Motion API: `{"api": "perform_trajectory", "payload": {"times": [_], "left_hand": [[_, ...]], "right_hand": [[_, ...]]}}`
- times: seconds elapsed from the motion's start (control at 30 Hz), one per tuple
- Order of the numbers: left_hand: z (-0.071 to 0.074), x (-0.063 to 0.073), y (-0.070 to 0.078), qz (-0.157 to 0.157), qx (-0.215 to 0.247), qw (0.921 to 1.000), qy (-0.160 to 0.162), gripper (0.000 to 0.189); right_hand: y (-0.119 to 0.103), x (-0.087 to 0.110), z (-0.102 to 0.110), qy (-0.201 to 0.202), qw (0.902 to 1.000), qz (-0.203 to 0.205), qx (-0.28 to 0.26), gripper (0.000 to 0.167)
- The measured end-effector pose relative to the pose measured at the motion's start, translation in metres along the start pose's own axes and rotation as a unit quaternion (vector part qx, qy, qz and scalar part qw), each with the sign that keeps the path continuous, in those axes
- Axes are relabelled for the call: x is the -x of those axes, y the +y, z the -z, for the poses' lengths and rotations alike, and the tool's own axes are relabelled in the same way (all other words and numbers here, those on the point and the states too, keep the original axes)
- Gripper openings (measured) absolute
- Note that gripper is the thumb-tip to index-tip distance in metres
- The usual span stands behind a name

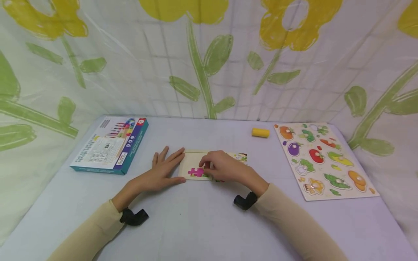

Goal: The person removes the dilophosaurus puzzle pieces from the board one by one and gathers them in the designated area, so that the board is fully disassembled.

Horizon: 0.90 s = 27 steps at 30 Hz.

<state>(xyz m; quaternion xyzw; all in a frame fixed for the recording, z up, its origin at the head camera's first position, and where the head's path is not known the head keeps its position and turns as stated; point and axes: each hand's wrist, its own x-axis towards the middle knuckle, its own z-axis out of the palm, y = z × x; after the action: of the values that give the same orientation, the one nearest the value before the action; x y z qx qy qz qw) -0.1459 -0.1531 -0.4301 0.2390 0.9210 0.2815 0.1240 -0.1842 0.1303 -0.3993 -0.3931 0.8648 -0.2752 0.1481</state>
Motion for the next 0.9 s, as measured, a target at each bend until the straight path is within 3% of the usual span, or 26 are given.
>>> {"api": "perform_trajectory", "payload": {"times": [0.17,0.4,0.9], "left_hand": [[-0.0006,0.001,-0.0003,0.005,0.0,1.0,0.0,0.091],[0.0008,0.0008,0.0013,-0.001,0.001,1.0,0.001,0.091],[0.0002,-0.0015,-0.0003,-0.005,0.003,1.0,0.0,0.09]], "right_hand": [[-0.005,-0.0094,-0.0011,-0.046,0.9985,-0.009,0.026,0.024],[-0.0052,-0.0107,0.0004,-0.066,0.9972,-0.022,0.028,0.026],[-0.0059,-0.0064,-0.0018,-0.014,0.9998,-0.016,0.001,0.023]]}}
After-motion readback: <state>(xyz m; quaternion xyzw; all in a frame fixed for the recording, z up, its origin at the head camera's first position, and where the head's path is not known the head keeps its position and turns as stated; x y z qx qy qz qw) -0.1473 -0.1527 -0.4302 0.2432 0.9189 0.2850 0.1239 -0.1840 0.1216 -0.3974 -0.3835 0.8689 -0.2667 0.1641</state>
